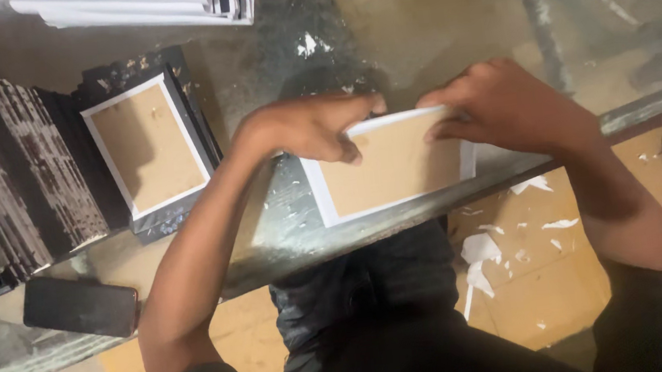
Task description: The person assembles picture frames by hand on a glass table. They pick up a frame, place a backing board inside, and press the edges to secure it. The person repeats this process for multiple frames, stacking the completed units on the table.
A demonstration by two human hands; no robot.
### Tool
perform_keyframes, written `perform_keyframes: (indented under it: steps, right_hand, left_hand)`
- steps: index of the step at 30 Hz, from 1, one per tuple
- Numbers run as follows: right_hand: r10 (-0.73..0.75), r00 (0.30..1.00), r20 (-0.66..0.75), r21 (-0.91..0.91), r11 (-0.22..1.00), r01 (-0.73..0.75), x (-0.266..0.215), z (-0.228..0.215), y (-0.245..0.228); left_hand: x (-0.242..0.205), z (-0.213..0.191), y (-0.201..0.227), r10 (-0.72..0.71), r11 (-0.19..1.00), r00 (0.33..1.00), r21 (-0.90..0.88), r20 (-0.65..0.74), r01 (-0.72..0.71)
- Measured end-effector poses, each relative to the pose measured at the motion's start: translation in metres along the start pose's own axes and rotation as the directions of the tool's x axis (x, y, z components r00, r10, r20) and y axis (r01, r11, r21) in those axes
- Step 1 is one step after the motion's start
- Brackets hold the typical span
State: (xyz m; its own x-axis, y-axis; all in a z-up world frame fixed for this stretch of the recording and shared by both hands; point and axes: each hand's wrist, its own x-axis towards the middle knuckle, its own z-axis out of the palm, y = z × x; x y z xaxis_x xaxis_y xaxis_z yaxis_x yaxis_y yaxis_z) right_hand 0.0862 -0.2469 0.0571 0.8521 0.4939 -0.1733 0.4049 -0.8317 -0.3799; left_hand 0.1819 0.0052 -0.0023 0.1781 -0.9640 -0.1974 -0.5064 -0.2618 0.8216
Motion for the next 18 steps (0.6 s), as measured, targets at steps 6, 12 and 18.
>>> perform_keyframes:
  steps: [6,12,18]
  right_hand:
    - [-0.072,0.905,-0.419,-0.327,0.942,-0.076,0.022,0.048,0.012]
    - [-0.055,0.917,-0.395,-0.3,0.951,-0.072,0.027,0.08,0.034]
    - [-0.039,0.957,-0.286,-0.201,0.979,-0.02,0.027,0.073,0.029]
  left_hand:
    - [-0.002,0.031,0.008,-0.191,0.89,0.851,0.279,-0.49,0.361]
    - [0.007,0.053,-0.002,-0.08,0.802,0.789,0.43,-0.61,0.414]
    - [0.005,0.06,-0.009,0.014,0.748,0.793,0.532,-0.61,0.396]
